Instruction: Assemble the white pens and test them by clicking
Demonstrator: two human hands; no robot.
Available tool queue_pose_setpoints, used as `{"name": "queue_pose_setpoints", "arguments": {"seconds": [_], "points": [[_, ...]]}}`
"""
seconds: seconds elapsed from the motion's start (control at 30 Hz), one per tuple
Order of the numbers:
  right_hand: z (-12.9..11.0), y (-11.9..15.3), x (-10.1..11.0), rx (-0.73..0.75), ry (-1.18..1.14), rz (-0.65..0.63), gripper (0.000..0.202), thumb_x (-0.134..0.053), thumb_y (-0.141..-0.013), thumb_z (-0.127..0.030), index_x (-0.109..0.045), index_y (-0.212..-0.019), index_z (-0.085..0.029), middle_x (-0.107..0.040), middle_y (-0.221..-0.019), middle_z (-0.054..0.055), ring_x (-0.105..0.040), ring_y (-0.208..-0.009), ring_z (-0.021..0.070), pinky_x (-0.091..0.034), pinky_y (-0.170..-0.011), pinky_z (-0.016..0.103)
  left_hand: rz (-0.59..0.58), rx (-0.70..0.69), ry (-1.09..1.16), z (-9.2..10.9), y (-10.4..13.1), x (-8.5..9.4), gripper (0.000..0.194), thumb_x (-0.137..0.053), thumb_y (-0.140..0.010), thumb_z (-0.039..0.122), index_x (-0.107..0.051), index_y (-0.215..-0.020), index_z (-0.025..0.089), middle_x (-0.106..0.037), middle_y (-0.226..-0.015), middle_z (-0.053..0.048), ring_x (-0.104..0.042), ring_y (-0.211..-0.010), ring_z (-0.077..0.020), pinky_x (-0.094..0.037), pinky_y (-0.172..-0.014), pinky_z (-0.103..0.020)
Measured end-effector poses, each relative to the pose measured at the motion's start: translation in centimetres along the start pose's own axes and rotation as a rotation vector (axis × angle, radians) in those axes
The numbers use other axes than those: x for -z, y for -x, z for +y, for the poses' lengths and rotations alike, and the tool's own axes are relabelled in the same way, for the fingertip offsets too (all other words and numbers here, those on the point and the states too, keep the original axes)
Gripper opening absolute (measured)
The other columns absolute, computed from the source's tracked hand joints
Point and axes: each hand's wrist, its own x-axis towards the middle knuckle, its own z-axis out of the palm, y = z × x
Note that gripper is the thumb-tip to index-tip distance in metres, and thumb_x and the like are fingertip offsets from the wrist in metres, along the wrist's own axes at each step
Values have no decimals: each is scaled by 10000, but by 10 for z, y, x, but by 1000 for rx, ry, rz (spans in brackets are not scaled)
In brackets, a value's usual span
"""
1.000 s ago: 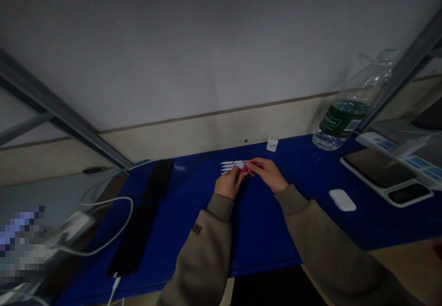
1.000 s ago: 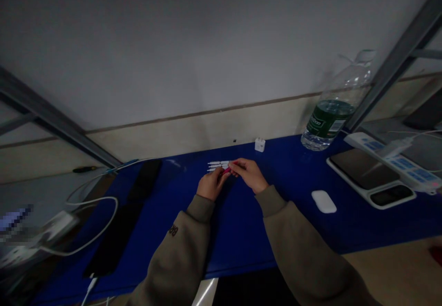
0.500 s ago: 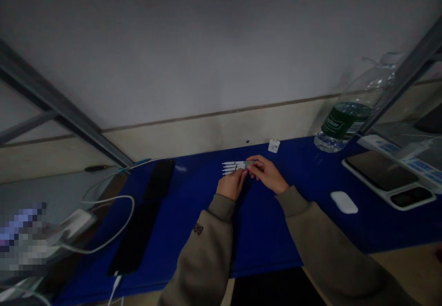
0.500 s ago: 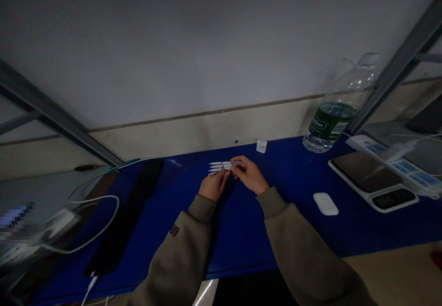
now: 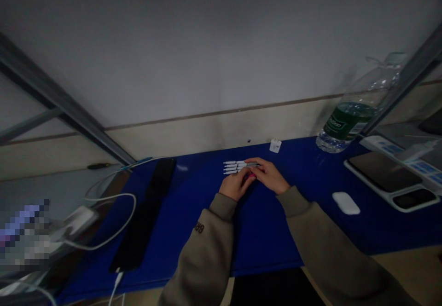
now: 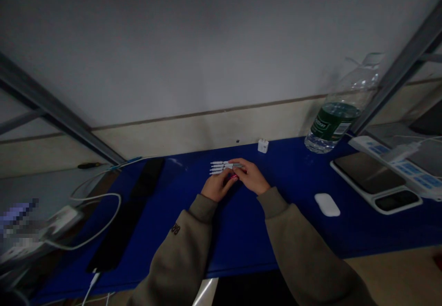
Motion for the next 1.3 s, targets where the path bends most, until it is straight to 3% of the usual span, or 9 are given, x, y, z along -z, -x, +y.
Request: {"name": "queue_pose_setpoints", "arguments": {"seconds": [0.13, 0.27, 0.43, 0.53, 0.7, 0.9, 1.07, 1.2, 1.3], "points": [[-1, 0, 1, 42, 60, 13, 309, -548, -822, -308, -616, -1106, -209, -581, -644, -7, -499, -561, 120, -383, -522, 244, 32, 25, -22, -2, 0, -2, 370, -285, -942, 433, -567, -1083, 240, -660, -886, -50, -623, -881, -175, -444, -760, -252], [-1, -1, 1, 50, 72, 27, 306, -533, -827, -296, -626, -1103, -204, -642, -783, 30, -541, -620, 129, -414, -558, 253, 18, -28, 12, -3, 0, -2, 386, -323, -922, 479, -527, -1132, 228, -661, -841, -45, -636, -791, -182, -454, -694, -257], [1, -2, 2, 59, 82, 66, 362, -556, -812, -306, -595, -1159, -209, -635, -732, 22, -551, -625, 139, -437, -575, 266, 34, -15, 0, -2, 0, -2, 375, -290, -938, 449, -517, -1143, 233, -657, -888, -58, -633, -847, -182, -449, -718, -258], [3, -3, 2, 87, 68, 74, 365, -561, -807, -306, -591, -1160, -222, -659, -839, 39, -589, -720, 157, -463, -639, 287, 27, -2, 27, -2, 0, -2, 382, -322, -923, 480, -501, -1142, 224, -645, -782, -34, -632, -741, -171, -443, -665, -246], [4, -3, 3, 101, 90, 67, 337, -561, -807, -300, -613, -1129, -217, -621, -707, 9, -548, -628, 138, -448, -600, 275, 64, -4, 11, -4, -1, -2, 344, -299, -939, 437, -515, -1119, 238, -655, -842, -44, -633, -783, -169, -435, -683, -241], [4, -3, 3, 78, 41, 24, 375, -543, -822, -298, -572, -1187, -217, -655, -798, 30, -572, -660, 144, -443, -608, 277, 31, -17, -1, -6, -1, -2, 369, -355, -907, 499, -538, -1078, 228, -652, -808, -35, -626, -751, -169, -431, -662, -238], [6, -4, 3, 139, 85, 19, 339, -546, -822, -275, -594, -1154, -220, -620, -730, 5, -564, -686, 149, -445, -685, 301, 45, 28, -51, -6, -2, -3, 397, -250, -951, 426, -576, -977, 202, -658, -820, -67, -629, -773, -172, -427, -678, -245], [7, -4, 2, 98, 76, 18, 360, -529, -837, -297, -568, -1186, -218, -652, -776, 18, -578, -695, 155, -445, -649, 289, 26, -40, 24, -5, -1, -3, 387, -364, -898, 521, -553, -1056, 222, -661, -797, -36, -623, -709, -161, -427, -638, -231], [7, -4, 3, 83, 119, 33, 300, -533, -839, -351, -620, -1082, -195, -666, -837, 38, -572, -684, 149, -437, -620, 276, 53, -12, 6, -7, -2, -3, 357, -325, -927, 467, -546, -1099, 246, -670, -849, -43, -635, -763, -163, -423, -666, -231]]}}
